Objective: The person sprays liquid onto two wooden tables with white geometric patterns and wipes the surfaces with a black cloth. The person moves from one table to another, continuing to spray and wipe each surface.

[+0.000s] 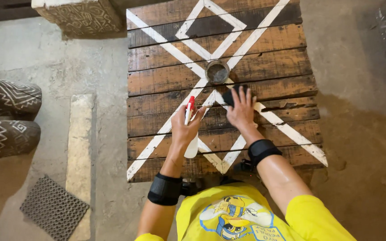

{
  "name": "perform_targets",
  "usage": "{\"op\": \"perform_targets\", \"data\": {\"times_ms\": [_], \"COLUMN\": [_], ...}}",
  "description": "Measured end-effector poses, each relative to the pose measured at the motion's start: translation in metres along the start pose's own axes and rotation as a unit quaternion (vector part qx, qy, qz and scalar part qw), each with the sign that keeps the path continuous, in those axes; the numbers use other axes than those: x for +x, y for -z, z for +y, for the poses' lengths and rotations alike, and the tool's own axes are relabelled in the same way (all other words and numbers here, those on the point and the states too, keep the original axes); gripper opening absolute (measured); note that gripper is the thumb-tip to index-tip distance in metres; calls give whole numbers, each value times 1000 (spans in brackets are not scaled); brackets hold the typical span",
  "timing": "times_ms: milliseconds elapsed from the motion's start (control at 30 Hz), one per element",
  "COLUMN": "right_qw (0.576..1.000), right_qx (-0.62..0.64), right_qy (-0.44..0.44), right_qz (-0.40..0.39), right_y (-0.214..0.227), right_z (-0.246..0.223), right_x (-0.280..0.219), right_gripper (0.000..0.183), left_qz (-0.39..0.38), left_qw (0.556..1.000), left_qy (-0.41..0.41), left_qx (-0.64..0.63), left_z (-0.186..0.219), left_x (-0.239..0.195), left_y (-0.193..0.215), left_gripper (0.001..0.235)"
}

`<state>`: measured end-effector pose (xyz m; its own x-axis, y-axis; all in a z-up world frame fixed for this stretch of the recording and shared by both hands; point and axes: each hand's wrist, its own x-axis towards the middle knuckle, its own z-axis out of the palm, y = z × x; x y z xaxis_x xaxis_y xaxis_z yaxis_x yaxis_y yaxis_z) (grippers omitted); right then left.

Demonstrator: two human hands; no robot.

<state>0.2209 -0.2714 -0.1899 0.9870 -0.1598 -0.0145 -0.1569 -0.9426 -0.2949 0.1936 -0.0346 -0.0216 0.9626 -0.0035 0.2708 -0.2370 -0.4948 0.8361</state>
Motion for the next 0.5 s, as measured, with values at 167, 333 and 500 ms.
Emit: {"op": "perform_targets", "data": {"times_ms": [167, 333, 500], "right_qw": [998, 990, 976], "right_qx": [39, 54, 71], "right_qy": [47, 96, 194], "right_qz": [-30, -88, -71], "right_y": [-14, -14, -10], "right_z": [-66, -117, -117], "right_x": [-5, -17, -39], "right_gripper": [79, 77, 75], "left_qz": [7, -26, -39], "left_qw": [998, 997, 997], "left_qy": [4, 62, 52], "left_qx": [-65, -29, -43], "left_z": [-5, -10, -22], "left_x": [-10, -17, -27], "left_y": [23, 48, 52], "left_gripper": [34, 34, 35]}}
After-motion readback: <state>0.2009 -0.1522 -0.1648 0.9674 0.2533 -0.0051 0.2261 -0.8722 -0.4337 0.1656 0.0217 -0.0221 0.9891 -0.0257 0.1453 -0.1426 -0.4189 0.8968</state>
